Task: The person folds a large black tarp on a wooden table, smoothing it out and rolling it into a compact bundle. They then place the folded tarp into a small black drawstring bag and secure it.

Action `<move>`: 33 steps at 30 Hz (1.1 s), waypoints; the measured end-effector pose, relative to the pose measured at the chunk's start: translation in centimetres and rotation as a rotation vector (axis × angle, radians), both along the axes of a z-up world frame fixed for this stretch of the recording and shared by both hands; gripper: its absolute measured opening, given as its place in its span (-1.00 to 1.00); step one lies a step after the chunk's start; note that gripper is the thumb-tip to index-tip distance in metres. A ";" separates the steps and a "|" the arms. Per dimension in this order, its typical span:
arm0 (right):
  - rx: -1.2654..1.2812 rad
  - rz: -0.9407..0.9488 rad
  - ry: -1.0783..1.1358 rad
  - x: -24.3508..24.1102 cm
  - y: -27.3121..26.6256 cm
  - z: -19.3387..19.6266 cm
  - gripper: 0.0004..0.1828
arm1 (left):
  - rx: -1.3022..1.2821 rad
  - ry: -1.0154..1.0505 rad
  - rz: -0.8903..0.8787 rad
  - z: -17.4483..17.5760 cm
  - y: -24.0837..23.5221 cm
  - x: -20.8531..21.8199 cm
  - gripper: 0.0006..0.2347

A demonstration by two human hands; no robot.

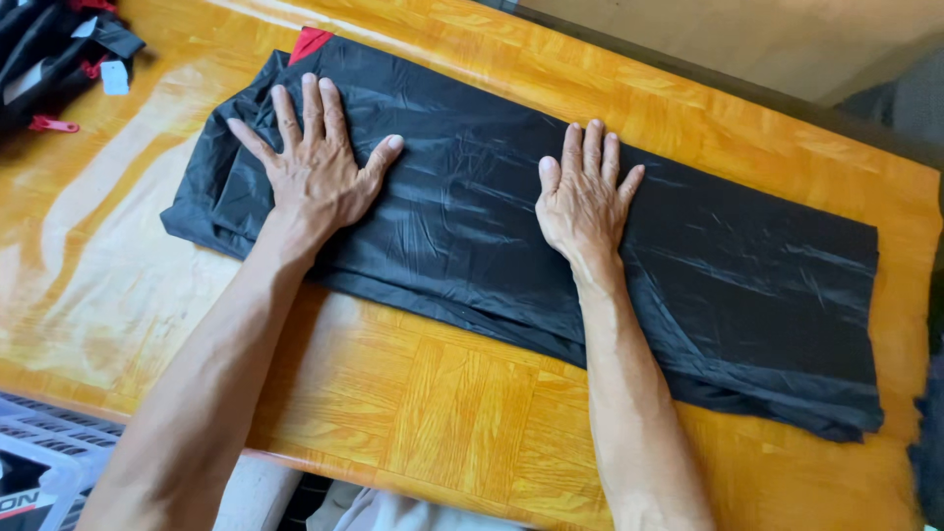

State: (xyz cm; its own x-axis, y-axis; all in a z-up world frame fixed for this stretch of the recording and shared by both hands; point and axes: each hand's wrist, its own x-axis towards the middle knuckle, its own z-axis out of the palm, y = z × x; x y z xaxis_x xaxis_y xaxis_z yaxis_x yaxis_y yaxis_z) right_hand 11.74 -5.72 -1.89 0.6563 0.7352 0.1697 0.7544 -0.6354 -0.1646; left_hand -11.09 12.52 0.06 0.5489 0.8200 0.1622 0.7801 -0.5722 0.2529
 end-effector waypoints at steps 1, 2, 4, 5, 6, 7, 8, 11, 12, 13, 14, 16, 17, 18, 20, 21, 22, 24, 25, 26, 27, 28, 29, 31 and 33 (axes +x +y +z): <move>0.004 -0.007 -0.005 0.0 0.0 0.1 -0.32 | 0.004 -0.005 -0.007 0.0 -1.6 0.7 -0.08; 0.004 -0.003 -0.010 0.0 0.0 0.1 -0.32 | 0.089 -0.022 -0.028 0.1 -3.3 1.4 -0.12; 0.003 -0.002 -0.004 0.4 0.0 -0.4 -0.32 | 0.173 -0.030 -0.052 0.2 -7.9 3.6 -0.15; 0.019 0.016 -0.047 0.7 -0.1 -1.0 -0.32 | 0.220 -0.088 -0.163 0.1 -11.1 4.7 -0.19; 0.037 0.034 -0.089 0.9 -0.1 -1.6 -0.32 | 0.266 -0.146 -0.273 0.0 -14.3 5.9 -0.22; 0.038 0.047 -0.091 1.0 -0.2 -1.5 -0.32 | 0.269 -0.147 -0.259 -0.7 -16.3 6.4 -0.22; -0.006 0.046 -0.018 1.1 -0.2 -1.3 -0.31 | 0.265 -0.207 -0.325 -1.2 -18.2 7.0 -0.23; -0.037 0.050 0.046 0.7 -0.3 -0.3 -0.30 | 0.244 -0.265 -0.371 -2.2 -19.2 7.3 -0.21; -0.032 0.045 0.037 0.4 -0.4 0.1 -0.30 | 0.215 -0.266 -0.360 -2.4 -18.7 7.1 -0.18; -0.030 0.048 0.036 0.2 -0.3 0.2 -0.30 | 0.218 -0.265 -0.357 -2.2 -17.6 6.3 -0.18; -0.062 0.025 0.091 0.1 -0.2 0.4 -0.29 | 0.144 -0.221 -0.369 -2.1 -16.5 5.6 -0.19; -0.098 0.005 0.143 -0.2 -0.1 1.0 -0.28 | 0.067 -0.181 -0.377 -1.5 -14.6 4.2 -0.21; -0.109 0.000 0.160 -0.4 -0.2 1.4 -0.28 | 0.057 -0.140 -0.331 -1.1 -13.7 3.3 -0.22; -0.121 -0.005 0.177 -0.7 -0.2 1.7 -0.28 | 0.047 -0.099 -0.285 -0.7 -12.9 2.4 -0.23; -0.130 0.001 0.175 -0.9 -0.1 2.0 -0.27 | 0.035 -0.081 -0.211 -0.9 -10.5 0.6 -0.24; -0.140 -0.004 0.177 -0.9 -0.3 2.0 -0.27 | 0.021 -0.060 -0.148 -1.0 -9.5 -0.3 -0.25; -0.138 -0.007 0.180 -1.1 -0.2 2.3 -0.27 | 0.022 -0.058 -0.152 -1.0 -8.3 -1.4 -0.25; -0.130 -0.034 0.181 -1.5 -0.1 2.7 -0.28 | 0.012 -0.030 -0.011 -1.0 -5.9 -3.6 -0.30; -0.130 -0.035 0.183 -1.6 -0.2 2.8 -0.28 | 0.011 -0.029 -0.013 -1.2 -4.8 -4.6 -0.30; -0.128 -0.030 0.178 -1.7 -0.3 2.8 -0.29 | -0.008 -0.006 0.053 -1.4 -3.8 -5.7 -0.32; -0.123 -0.023 0.172 -1.8 -0.3 3.0 -0.29 | -0.024 0.016 0.122 -1.5 -2.6 -6.8 -0.33; -0.120 -0.022 0.172 -1.9 -0.2 3.1 -0.29 | -0.021 0.015 0.122 -1.7 -1.8 -7.4 -0.33; -0.126 -0.025 0.173 -1.9 -0.2 3.1 -0.29 | -0.046 0.010 0.145 -1.9 -1.1 -8.0 -0.34; -0.128 -0.027 0.173 -1.7 -0.3 3.0 -0.30 | -0.068 0.002 0.168 -2.2 -0.2 -8.6 -0.34; -0.139 -0.023 0.167 -1.5 -0.3 2.6 -0.29 | -0.088 0.009 0.168 -2.4 0.0 -8.7 -0.34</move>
